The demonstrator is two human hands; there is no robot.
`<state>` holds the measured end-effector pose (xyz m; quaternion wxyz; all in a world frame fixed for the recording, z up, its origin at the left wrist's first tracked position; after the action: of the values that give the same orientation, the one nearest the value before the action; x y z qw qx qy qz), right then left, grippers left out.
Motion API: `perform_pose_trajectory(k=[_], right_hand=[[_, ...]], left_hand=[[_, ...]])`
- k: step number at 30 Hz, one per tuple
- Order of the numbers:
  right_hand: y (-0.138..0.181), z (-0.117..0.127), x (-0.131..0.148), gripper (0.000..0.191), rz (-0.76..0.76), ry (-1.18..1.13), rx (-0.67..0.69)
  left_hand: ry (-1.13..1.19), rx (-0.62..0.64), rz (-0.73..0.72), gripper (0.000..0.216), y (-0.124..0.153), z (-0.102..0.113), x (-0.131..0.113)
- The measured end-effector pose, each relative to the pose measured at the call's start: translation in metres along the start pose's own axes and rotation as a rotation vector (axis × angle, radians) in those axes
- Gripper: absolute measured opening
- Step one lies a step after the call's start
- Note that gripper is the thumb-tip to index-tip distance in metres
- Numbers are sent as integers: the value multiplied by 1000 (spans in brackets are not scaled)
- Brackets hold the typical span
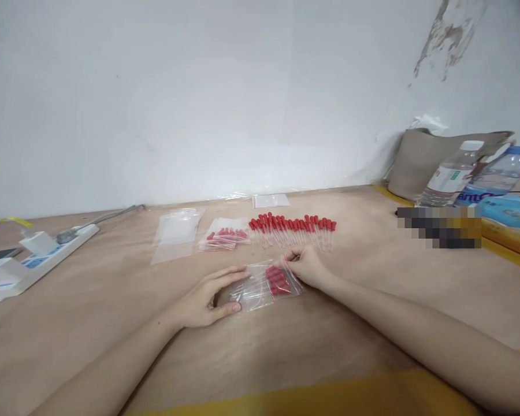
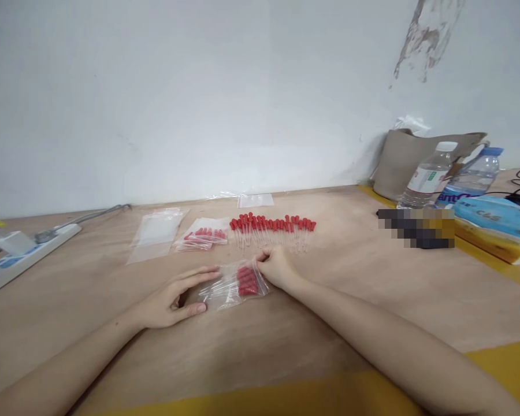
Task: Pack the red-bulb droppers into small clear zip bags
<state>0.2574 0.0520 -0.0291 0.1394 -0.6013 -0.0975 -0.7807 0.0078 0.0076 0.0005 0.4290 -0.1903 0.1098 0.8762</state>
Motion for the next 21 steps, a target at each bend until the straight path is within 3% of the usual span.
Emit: perform_pose_trajectory(k=[4, 9, 13, 15, 18, 21], right_hand=[[4, 1, 2, 20, 20, -54, 138], [10, 15, 12, 27, -132, -67, 75], [12, 11, 15, 26, -123, -47, 264], [12, 7, 15, 23, -90, -86, 283], [12, 4, 15, 20, -19, -218, 210], [12, 11, 21, 21, 33, -432, 291]], left_hand=[[-6, -8, 7, 52, 1, -1, 1], [-5, 11, -4, 48, 0, -1, 2], [-1, 11, -9, 47, 1, -1, 4], [9, -3, -21, 47, 1, -1, 3], [23, -64, -27, 48, 2, -1, 1], [2, -212, 8, 43, 0, 1, 0]])
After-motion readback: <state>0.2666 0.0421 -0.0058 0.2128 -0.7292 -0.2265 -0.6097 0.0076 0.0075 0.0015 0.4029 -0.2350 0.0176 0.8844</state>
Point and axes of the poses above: each hand's wrist, its own y-axis away from the middle knuckle, its own z-axis out of the back of the hand, x = y × z, the point moved 1 cm from there along -y, towards the middle knuckle, and after that the axes turned 13 degrees about x, right-handed, at the moved point
